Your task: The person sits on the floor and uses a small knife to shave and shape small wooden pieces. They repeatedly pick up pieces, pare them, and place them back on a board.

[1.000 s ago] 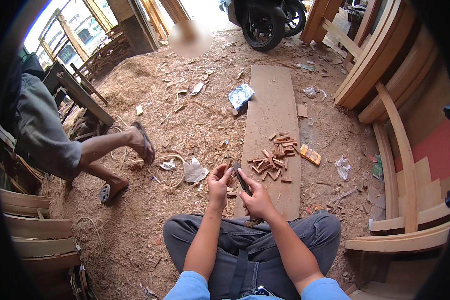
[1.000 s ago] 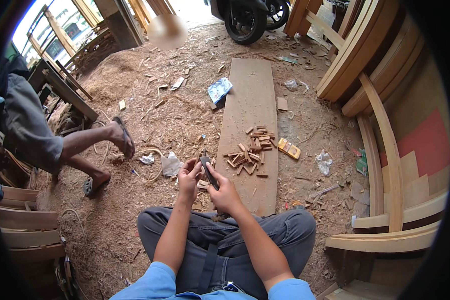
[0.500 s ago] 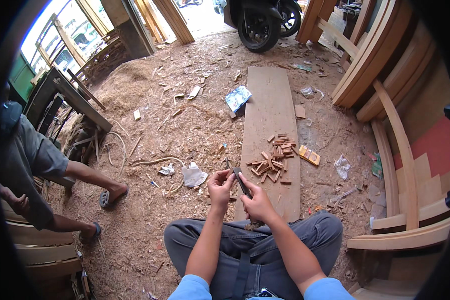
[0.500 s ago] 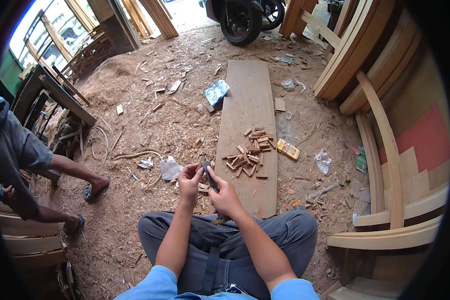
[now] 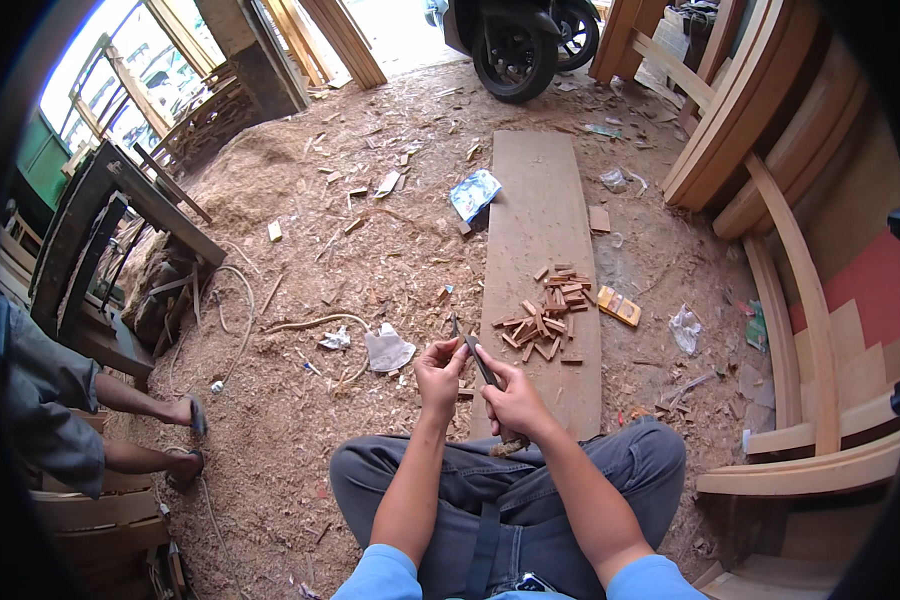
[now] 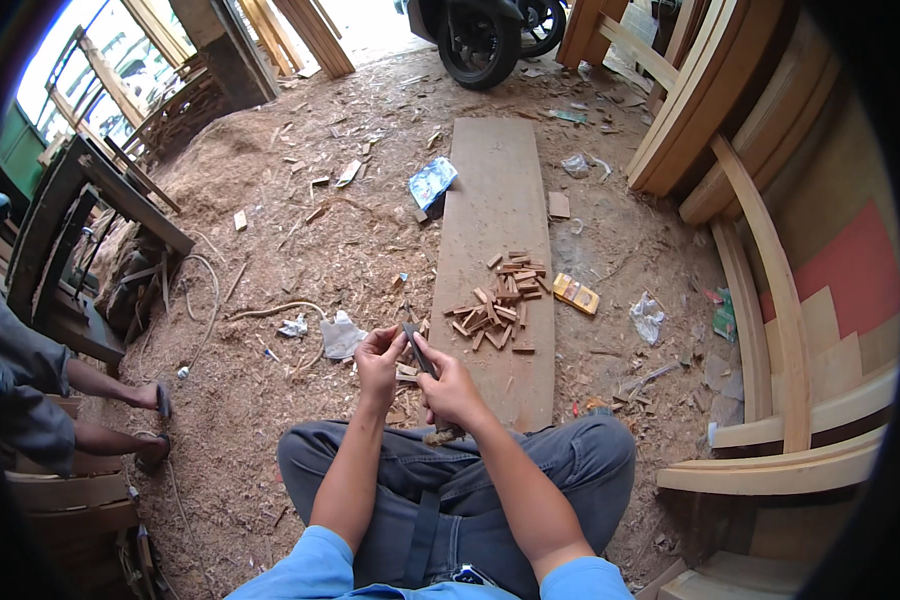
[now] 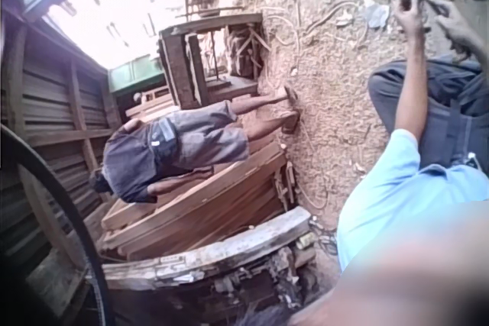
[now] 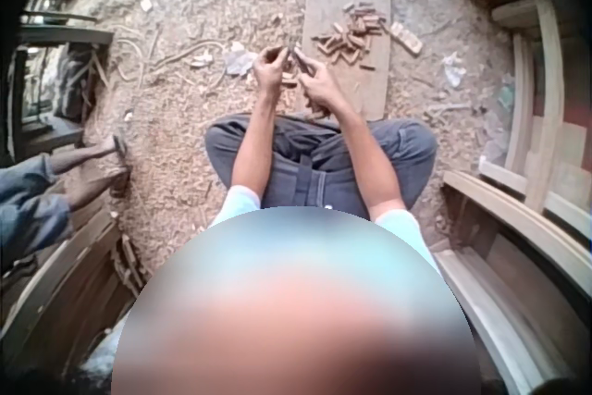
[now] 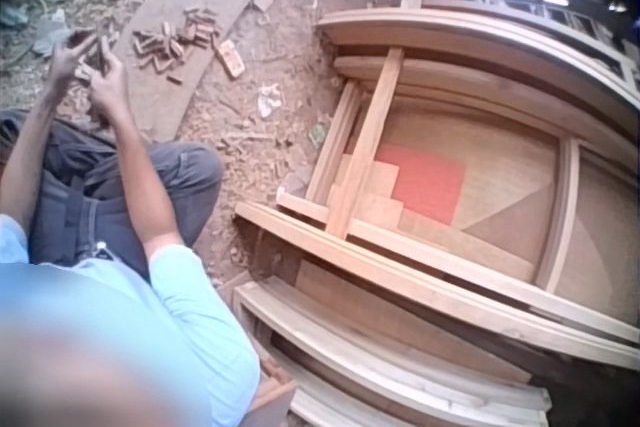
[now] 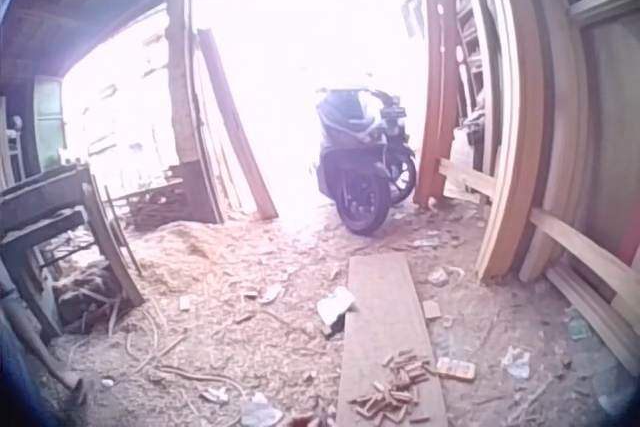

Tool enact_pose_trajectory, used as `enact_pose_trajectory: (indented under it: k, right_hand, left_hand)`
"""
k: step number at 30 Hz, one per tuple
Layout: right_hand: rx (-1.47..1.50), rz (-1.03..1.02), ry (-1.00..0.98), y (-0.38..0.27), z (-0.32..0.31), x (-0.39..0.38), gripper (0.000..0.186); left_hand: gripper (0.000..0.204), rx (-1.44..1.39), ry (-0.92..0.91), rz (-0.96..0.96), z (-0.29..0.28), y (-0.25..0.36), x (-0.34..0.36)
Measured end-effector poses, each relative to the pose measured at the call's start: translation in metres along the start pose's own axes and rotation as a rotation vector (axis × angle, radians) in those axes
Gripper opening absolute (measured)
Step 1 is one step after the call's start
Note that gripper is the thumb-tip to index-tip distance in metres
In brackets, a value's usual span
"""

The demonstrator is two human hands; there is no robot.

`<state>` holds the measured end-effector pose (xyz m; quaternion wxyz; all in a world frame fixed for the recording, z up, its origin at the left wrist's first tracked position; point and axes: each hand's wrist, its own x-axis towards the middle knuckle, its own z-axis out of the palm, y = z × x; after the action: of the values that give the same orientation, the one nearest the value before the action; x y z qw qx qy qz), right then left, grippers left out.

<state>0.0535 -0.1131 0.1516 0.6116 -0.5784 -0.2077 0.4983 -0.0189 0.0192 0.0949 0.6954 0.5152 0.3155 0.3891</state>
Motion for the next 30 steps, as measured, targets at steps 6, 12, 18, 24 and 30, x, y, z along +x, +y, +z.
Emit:
enact_pose_trajectory:
  k: [6, 12, 18, 24, 30]
  right_hand:
    - [0.109, -0.13, 0.37, -0.014, -0.011, 0.021, 0.069]
    - [0.201, -0.074, 0.383, -0.019, -0.054, 0.024, 0.073]
    - [0.101, -0.087, -0.02, 0.007, 0.004, 0.009, 0.072]
    - [-0.089, -0.022, -0.06, -0.006, 0.004, 0.001, 0.068]
    - [-0.053, -0.002, 0.005, 0.012, 0.012, 0.006, 0.069]
  left_hand:
    - [0.011, 0.041, -0.011, -0.013, -0.002, -0.009, -0.003]
    - [0.015, 0.012, 0.097, 0.004, -0.004, -0.006, -0.007]
    - [0.017, -0.046, 0.157, -0.088, -0.003, 0.002, 0.0]
    - [0.017, -0.014, 0.099, -0.031, -0.002, 0.003, 0.0]
    - [0.022, 0.214, 0.06, 0.101, 0.0, -0.002, 0.003]
